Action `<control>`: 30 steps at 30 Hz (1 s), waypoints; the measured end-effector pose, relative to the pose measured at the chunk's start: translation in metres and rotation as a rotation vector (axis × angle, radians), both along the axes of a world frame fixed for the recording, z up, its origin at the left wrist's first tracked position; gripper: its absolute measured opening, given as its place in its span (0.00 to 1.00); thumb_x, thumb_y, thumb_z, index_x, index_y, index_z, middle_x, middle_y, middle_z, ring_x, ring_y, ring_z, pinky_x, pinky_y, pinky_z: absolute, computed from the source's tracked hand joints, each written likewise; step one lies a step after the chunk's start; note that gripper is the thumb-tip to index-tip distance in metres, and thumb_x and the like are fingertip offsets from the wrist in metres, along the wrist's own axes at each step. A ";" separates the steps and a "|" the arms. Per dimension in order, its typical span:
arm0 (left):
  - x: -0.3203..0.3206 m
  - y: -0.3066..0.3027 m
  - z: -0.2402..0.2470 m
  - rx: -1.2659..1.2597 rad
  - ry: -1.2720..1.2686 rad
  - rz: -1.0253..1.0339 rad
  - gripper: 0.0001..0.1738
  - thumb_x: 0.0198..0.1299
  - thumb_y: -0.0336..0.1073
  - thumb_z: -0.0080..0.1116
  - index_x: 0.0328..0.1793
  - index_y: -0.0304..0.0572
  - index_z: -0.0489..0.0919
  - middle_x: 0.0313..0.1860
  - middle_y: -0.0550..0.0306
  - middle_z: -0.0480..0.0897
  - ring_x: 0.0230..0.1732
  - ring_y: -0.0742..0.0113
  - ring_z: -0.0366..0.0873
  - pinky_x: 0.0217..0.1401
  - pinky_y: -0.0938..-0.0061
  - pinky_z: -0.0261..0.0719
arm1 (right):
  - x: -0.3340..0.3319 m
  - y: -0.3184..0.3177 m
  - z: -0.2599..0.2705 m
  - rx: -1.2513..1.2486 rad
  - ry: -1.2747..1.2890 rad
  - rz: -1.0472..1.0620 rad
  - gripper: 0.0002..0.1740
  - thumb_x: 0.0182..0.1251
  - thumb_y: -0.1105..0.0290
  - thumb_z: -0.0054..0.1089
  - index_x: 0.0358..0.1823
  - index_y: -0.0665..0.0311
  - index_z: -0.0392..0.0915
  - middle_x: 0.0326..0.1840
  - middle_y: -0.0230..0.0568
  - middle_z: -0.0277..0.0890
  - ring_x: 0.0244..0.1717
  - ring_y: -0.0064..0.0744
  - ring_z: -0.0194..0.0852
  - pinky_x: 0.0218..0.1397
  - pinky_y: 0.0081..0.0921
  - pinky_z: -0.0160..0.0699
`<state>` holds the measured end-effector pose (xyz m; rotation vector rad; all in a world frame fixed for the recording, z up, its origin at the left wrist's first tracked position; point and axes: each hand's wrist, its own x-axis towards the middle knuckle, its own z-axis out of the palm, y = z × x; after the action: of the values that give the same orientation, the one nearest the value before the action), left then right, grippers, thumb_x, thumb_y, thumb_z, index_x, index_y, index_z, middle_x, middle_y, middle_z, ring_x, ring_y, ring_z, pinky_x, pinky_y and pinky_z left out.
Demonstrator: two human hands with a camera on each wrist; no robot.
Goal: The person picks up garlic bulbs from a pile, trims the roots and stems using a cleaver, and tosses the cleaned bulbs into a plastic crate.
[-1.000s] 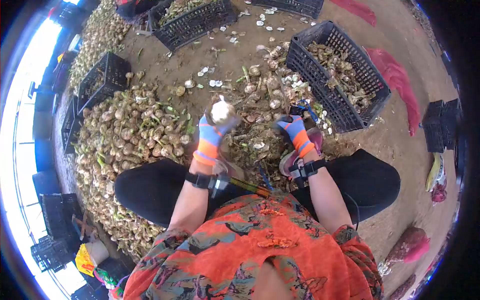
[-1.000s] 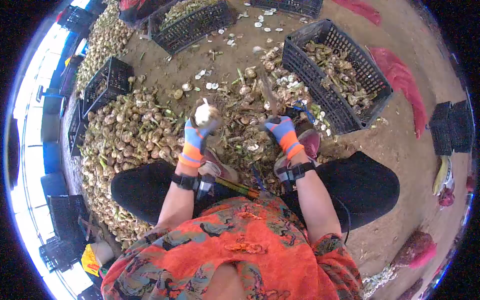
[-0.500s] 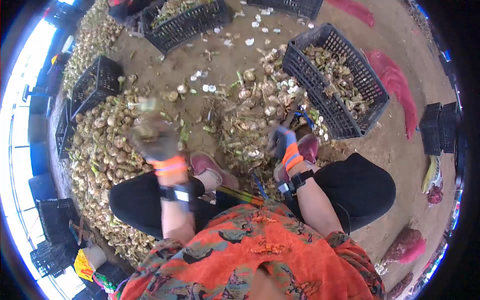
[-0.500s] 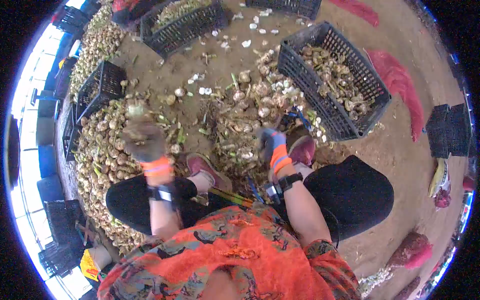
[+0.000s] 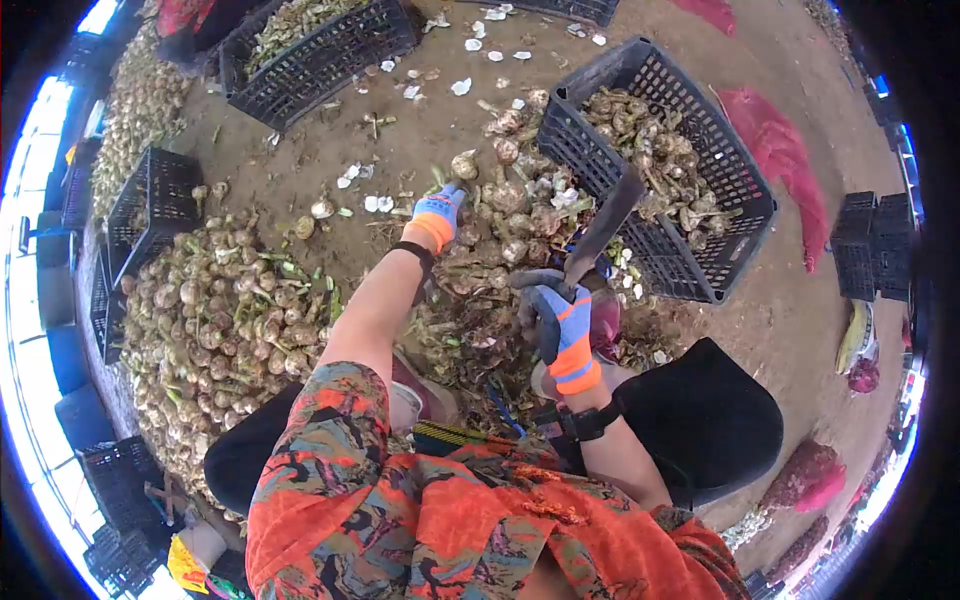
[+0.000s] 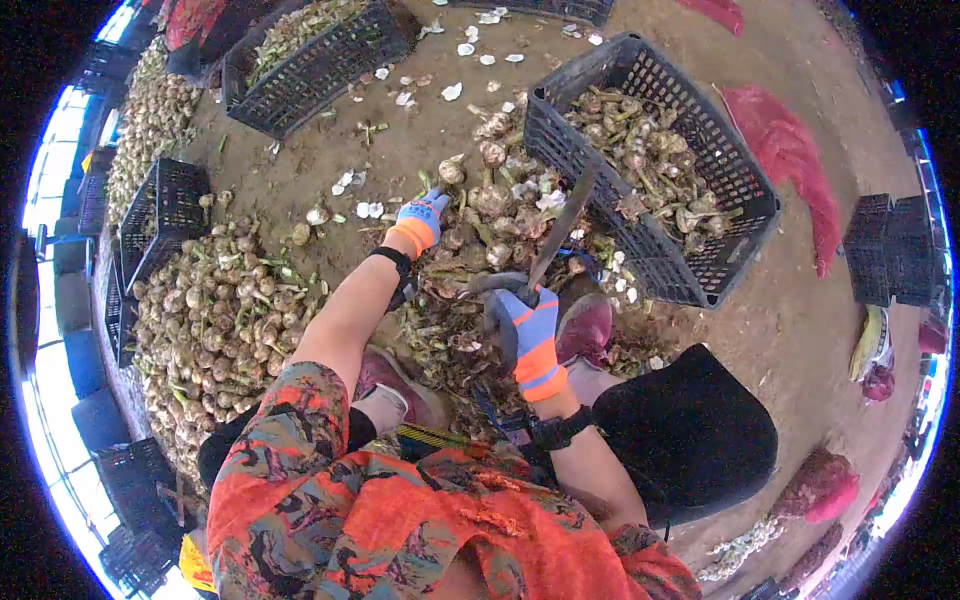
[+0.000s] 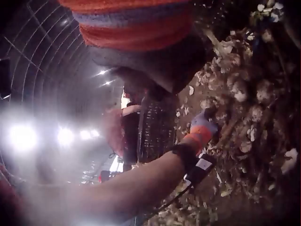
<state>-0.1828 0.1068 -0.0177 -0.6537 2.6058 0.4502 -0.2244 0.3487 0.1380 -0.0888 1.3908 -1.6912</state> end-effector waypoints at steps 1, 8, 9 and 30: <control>0.005 0.002 0.004 -0.035 0.064 -0.008 0.34 0.41 0.33 0.56 0.59 0.44 0.64 0.62 0.45 0.61 0.59 0.52 0.64 0.58 0.68 0.65 | -0.001 0.000 0.002 0.003 -0.005 0.002 0.12 0.55 0.72 0.50 0.36 0.74 0.75 0.17 0.37 0.71 0.13 0.22 0.64 0.15 0.18 0.62; 0.073 0.011 0.022 1.019 0.862 0.849 0.27 0.49 0.27 0.58 0.57 0.42 0.64 0.49 0.55 0.75 0.45 0.69 0.73 0.49 0.72 0.72 | 0.005 -0.001 -0.016 0.068 0.178 0.141 0.09 0.52 0.74 0.52 0.35 0.68 0.77 0.23 0.33 0.75 0.19 0.19 0.68 0.21 0.17 0.66; 0.078 0.030 0.059 1.119 0.866 0.947 0.27 0.49 0.25 0.57 0.57 0.42 0.64 0.50 0.56 0.74 0.45 0.69 0.73 0.49 0.72 0.72 | 0.011 -0.002 -0.024 0.057 0.177 0.147 0.09 0.52 0.74 0.52 0.35 0.68 0.77 0.23 0.33 0.75 0.19 0.19 0.68 0.21 0.17 0.66; 0.145 0.136 0.150 1.190 1.174 0.502 0.11 0.63 0.37 0.40 0.50 0.43 0.65 0.25 0.65 0.70 0.27 0.75 0.68 0.31 0.77 0.71 | 0.055 0.017 0.035 0.453 1.304 0.958 0.22 0.44 0.53 0.54 0.33 0.65 0.75 0.35 0.50 0.74 0.39 0.47 0.72 0.44 0.35 0.70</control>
<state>-0.0382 0.2426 0.1325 -0.6292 2.1771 2.8891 -0.1696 0.3659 0.1728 -1.5266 2.0493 -0.3476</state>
